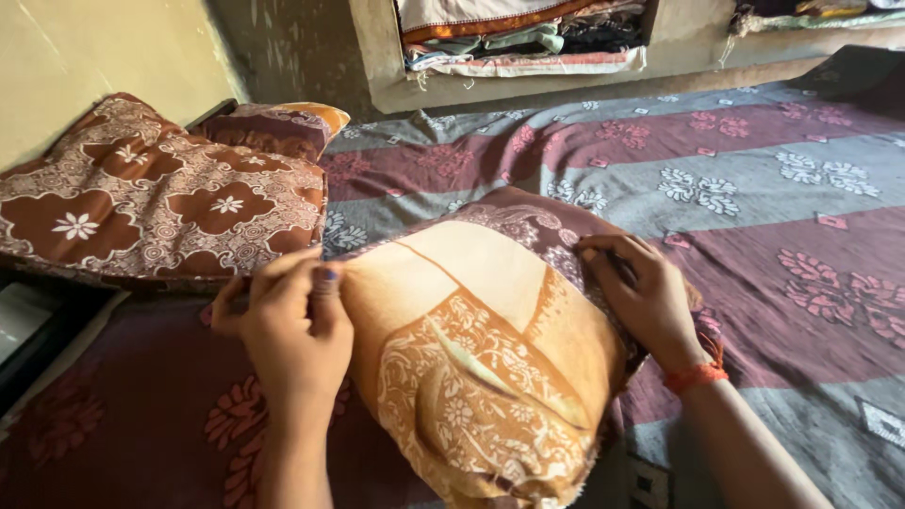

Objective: The person smooths a patterned bedsheet on a bed, then picks up a pillow and places it at the head of the bed. They adjust the pillow and smooth the sheet again, tucking the sheet under the mattress edge.

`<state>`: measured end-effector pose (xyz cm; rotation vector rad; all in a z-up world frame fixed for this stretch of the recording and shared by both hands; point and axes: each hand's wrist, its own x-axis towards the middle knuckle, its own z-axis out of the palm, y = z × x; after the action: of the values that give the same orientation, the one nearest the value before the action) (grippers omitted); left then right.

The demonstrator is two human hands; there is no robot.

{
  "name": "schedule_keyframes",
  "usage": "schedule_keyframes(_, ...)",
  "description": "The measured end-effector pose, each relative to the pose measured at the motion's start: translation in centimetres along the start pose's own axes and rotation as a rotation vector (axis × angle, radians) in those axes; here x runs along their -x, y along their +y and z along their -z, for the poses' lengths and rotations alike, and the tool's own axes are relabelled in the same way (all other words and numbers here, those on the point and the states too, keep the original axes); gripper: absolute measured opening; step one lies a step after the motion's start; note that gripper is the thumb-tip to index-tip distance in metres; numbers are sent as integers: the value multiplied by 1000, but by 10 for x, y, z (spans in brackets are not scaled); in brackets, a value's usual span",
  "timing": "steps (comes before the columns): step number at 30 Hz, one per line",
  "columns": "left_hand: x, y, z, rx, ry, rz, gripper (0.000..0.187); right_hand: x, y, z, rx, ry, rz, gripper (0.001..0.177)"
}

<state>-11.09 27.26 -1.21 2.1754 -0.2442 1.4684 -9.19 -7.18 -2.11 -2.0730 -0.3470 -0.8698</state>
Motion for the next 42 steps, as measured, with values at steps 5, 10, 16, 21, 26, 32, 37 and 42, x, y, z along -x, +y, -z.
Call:
schedule_keyframes(5, 7, -10, -9, -178, -155, 210, 17, 2, -6, -4, 76, -15, 42, 24)
schedule_keyframes(10, 2, 7, -6, -112, -46, 109, 16, 1, -13, -5, 84, -20, 108, 24)
schedule_keyframes(16, 14, 77, -35, 10, -515, -110, 71, -8, 11, 12, 277, -73, -102, 33)
schedule_keyframes(21, 12, 80, -30, -88, -789, -89, 89, 1, 55, 45, 64, -20, -521, 39)
schedule_keyframes(26, 11, 84, -28, -73, -739, -115, 87, 6, 106, 29, 318, 103, -233, 32)
schedule_keyframes(32, 11, 87, -28, -95, -722, -136, 86, -1, 122, 14, 616, 204, -89, 21)
schedule_keyframes(37, 6, 76, -31, -133, -789, -64, 86, -17, 71, 54, 401, -14, 72, 23)
schedule_keyframes(42, 13, 72, -35, -55, -637, -150, 90, -10, 83, 44, 624, 64, 125, 13)
